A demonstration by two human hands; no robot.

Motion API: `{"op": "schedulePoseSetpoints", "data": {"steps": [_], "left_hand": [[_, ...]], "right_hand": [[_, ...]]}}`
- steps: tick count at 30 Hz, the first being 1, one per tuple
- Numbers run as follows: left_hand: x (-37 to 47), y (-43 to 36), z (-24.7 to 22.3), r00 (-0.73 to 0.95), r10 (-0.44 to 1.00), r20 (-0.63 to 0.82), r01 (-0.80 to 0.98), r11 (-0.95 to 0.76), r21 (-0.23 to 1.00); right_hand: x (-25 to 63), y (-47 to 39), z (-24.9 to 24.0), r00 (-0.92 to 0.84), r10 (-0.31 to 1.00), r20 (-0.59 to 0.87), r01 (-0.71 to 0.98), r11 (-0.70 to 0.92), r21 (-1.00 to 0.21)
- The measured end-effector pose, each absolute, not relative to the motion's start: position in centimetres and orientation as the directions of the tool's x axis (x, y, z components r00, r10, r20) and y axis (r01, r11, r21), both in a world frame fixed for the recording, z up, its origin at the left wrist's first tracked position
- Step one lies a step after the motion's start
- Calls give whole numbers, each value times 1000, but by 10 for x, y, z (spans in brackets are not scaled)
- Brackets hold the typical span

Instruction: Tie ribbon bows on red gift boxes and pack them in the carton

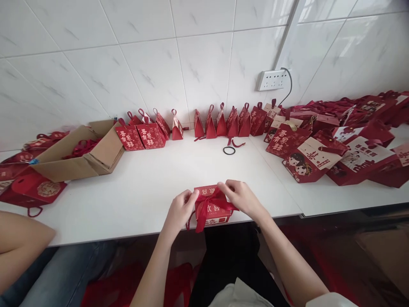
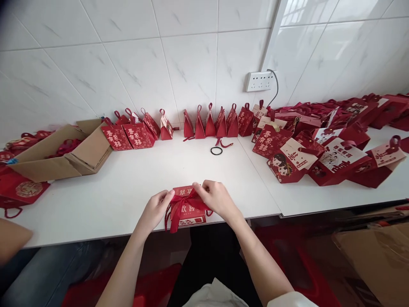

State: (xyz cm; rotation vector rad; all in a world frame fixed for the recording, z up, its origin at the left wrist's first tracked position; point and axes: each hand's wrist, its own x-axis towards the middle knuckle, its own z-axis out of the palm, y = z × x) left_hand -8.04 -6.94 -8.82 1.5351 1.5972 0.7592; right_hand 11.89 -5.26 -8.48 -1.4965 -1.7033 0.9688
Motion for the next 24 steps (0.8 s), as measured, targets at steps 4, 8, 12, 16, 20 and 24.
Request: {"op": "schedulePoseSetpoints", "data": {"steps": [4,8,12,16,20,24], "left_hand": [[-73,-73,-96,-7,989,-145,442,133,887],[-68,-79,-102,-92,989,-113,335,138,932],[-61,-82,-104,-140,984,-112,320,152,935],[-55,-85,-105,-175,979,-104,357,162,920],[-52,-89,-107,-194,978,-69,375,139,916],[-56,-90,-109,-161,980,-120,291,163,943]], "right_hand": [[110,-53,-91,-176,984,6,430,83,-899],[114,-56,-105,-173,985,-2,243,40,-969],[114,-60,-117,-131,991,-21,68,-12,-998],[108,-64,-126,-91,995,-42,-71,-49,-996],[101,-67,-130,-58,995,-87,-214,-97,-972],[108,-65,-132,-112,989,-101,-234,-125,-964]]}}
